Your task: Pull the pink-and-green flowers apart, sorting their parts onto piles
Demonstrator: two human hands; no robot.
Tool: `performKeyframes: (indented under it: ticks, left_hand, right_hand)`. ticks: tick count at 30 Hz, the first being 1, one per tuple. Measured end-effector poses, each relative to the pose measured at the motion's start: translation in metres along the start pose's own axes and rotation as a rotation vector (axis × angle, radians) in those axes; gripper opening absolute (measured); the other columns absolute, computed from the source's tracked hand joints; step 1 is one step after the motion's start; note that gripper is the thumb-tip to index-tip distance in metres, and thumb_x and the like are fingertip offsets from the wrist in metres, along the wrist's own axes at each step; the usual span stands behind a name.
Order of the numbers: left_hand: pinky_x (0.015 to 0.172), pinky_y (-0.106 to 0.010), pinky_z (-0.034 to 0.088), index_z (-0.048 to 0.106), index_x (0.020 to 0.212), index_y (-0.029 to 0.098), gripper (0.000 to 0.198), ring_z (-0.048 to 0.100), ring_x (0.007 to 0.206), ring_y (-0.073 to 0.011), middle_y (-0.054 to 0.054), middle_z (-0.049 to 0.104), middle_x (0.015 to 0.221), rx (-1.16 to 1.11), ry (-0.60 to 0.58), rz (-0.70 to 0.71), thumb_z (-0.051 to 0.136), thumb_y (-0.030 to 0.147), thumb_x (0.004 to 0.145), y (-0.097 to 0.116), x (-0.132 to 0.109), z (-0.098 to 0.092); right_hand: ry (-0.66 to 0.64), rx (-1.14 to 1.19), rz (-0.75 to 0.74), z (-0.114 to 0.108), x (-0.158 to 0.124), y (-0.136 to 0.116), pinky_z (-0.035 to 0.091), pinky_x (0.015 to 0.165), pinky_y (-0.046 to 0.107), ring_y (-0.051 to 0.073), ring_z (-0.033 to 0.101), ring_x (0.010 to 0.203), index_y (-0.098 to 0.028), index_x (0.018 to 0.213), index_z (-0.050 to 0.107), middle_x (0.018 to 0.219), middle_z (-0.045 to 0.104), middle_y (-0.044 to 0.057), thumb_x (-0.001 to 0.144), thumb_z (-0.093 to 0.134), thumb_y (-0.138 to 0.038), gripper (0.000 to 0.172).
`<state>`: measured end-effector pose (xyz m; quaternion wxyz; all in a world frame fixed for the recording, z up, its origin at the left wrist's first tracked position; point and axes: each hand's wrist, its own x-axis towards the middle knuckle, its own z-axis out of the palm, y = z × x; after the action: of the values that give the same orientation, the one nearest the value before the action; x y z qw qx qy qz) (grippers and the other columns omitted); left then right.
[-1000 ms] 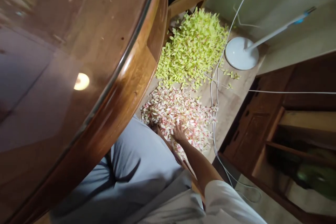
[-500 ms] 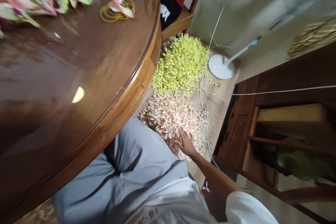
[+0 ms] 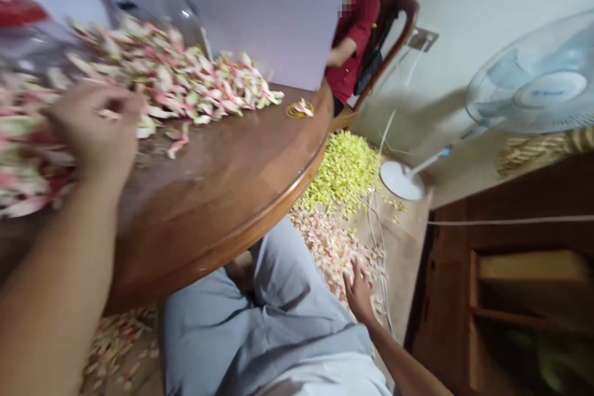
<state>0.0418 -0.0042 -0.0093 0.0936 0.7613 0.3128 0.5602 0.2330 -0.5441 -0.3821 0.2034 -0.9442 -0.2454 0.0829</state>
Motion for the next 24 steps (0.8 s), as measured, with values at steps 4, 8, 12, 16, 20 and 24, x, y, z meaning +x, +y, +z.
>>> performKeyframes:
  ticks: [4,8,12,16,20,24]
  left_hand:
    - [0.056,-0.023,0.030,0.036,0.051,0.018,0.048,0.028,0.053,-0.0071,0.007,0.026,0.051,0.008,0.037,0.061,0.060,0.028,0.091,-0.021,0.004,-0.015]
    - [0.056,-0.023,0.041,0.058,0.108,0.018,0.018,0.048,0.058,-0.0106,0.005,0.050,0.064,-0.047,0.119,0.024,0.055,0.015,0.090,-0.029,0.004,-0.010]
    - [0.092,-0.038,0.056,0.041,0.140,0.027,0.059,0.062,0.109,-0.0212,-0.013,0.048,0.143,0.022,0.097,0.172,0.054,0.007,0.086,-0.035,0.005,-0.007]
    - [0.109,-0.047,0.050,0.043,0.141,0.027,0.057,0.055,0.128,-0.0274,-0.013,0.015,0.162,0.101,0.061,0.239,0.052,0.006,0.089,-0.036,0.002,-0.007]
    - [0.104,-0.046,0.054,0.047,0.136,0.026,0.050,0.056,0.126,-0.0277,-0.013,0.022,0.159,0.167,-0.027,0.292,0.053,0.006,0.091,-0.033,0.000,-0.006]
    - [0.096,-0.044,0.058,0.048,0.134,0.026,0.046,0.059,0.120,-0.0270,-0.014,0.032,0.152,0.215,-0.053,0.307,0.054,0.007,0.092,-0.033,0.001,-0.008]
  right_hand:
    - [0.172,0.164,-0.150,-0.017,0.041,-0.054,0.029,0.107,0.071,0.042,0.043,0.138,-0.018,0.154,0.034,0.152,0.045,0.023,0.100,0.033,-0.055,0.065]
    - [0.343,0.345,-0.488,-0.058,0.079,-0.147,0.035,0.110,0.065,0.039,0.038,0.144,-0.020,0.156,0.027,0.152,0.044,0.022,0.099,0.047,-0.039,0.063]
    - [0.545,0.583,-0.863,-0.117,0.098,-0.263,0.039,0.109,0.066,0.035,0.038,0.146,-0.032,0.158,0.013,0.159,0.036,0.017,0.094,0.052,-0.021,0.076]
    - [0.572,0.668,-1.063,-0.180,0.136,-0.385,0.037,0.110,0.064,0.035,0.044,0.140,-0.032,0.144,0.042,0.149,0.049,0.013,0.093,0.054,-0.017,0.055]
    - [0.266,0.354,-1.269,-0.204,0.204,-0.501,0.049,0.092,0.047,0.029,0.062,0.103,-0.021,0.118,0.065,0.107,0.072,0.011,0.098,0.051,-0.028,0.025]
    - [0.105,0.202,-1.462,-0.184,0.249,-0.570,0.048,0.090,0.043,0.026,0.062,0.096,-0.016,0.113,0.069,0.106,0.073,0.012,0.101,0.050,-0.031,0.027]
